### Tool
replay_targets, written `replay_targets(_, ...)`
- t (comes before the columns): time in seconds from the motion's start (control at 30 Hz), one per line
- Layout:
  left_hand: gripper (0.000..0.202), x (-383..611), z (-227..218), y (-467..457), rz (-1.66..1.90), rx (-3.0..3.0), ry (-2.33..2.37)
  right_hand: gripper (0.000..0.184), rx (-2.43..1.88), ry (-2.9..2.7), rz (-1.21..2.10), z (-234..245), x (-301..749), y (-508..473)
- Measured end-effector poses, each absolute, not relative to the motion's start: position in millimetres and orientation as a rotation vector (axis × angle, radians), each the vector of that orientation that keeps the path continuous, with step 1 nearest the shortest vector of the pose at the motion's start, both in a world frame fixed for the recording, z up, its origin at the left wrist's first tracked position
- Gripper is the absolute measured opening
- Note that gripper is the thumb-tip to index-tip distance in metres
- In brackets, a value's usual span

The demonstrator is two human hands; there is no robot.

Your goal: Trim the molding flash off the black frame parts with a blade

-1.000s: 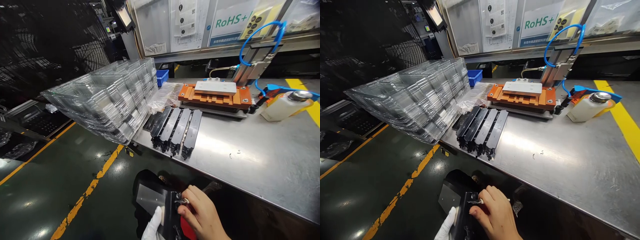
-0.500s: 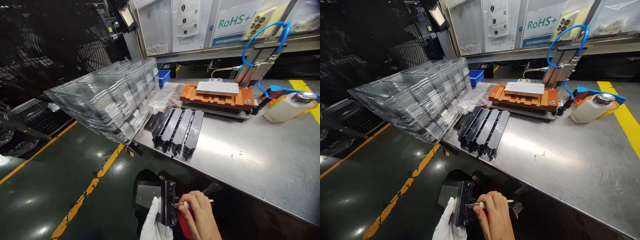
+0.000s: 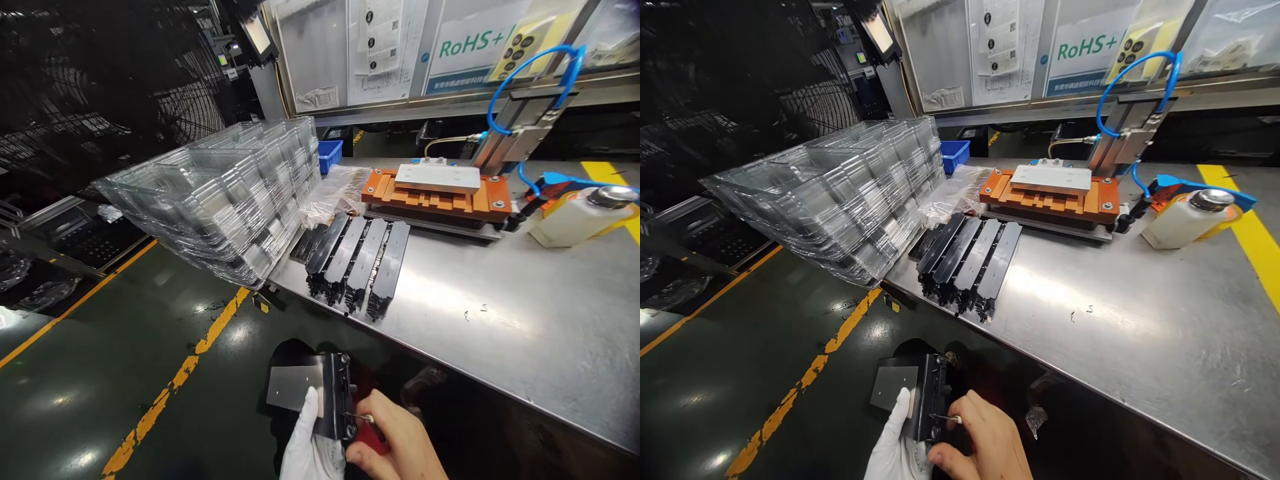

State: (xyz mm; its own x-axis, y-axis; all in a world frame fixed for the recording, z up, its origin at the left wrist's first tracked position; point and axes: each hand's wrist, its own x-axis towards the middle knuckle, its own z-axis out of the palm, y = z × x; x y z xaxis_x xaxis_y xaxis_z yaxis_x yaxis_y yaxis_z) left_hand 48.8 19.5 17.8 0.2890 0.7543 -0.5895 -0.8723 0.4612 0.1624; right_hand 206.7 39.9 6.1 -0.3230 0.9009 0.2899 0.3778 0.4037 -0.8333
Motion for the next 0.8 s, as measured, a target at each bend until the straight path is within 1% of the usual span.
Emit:
replay_targets(0.13, 0.026, 52, 17, 19, 1.053, -0.217, 0.663, 0.048, -1.096, -1.932, 0.66, 10, 205, 44)
replay_targets(0.33, 0.021, 49, 12, 22, 1.071, -0.174, 0.648, 0.053, -1.086, -1.999, 0.651, 12, 206, 46)
replay_targets(0.53, 0.019, 44, 3, 24, 1.091, -0.134, 0.65, 0.046, -1.118, -1.985, 0.367, 0, 204, 45)
replay_targets(0.67, 0.024, 52, -6, 25, 1.146, -0.076, 0.683, 0.049, -1.226, -1.913, 0.351, -4, 200, 47)
replay_targets(0.73, 0.025, 56, -8, 27, 1.181, -0.084, 0.668, 0.048, -1.209, -1.915, 0.324, -5, 199, 48)
replay_targets(0.8, 0.028, 54, -8, 29, 1.183, -0.08, 0.677, 0.046, -1.173, -1.889, 0.389, -7, 200, 47)
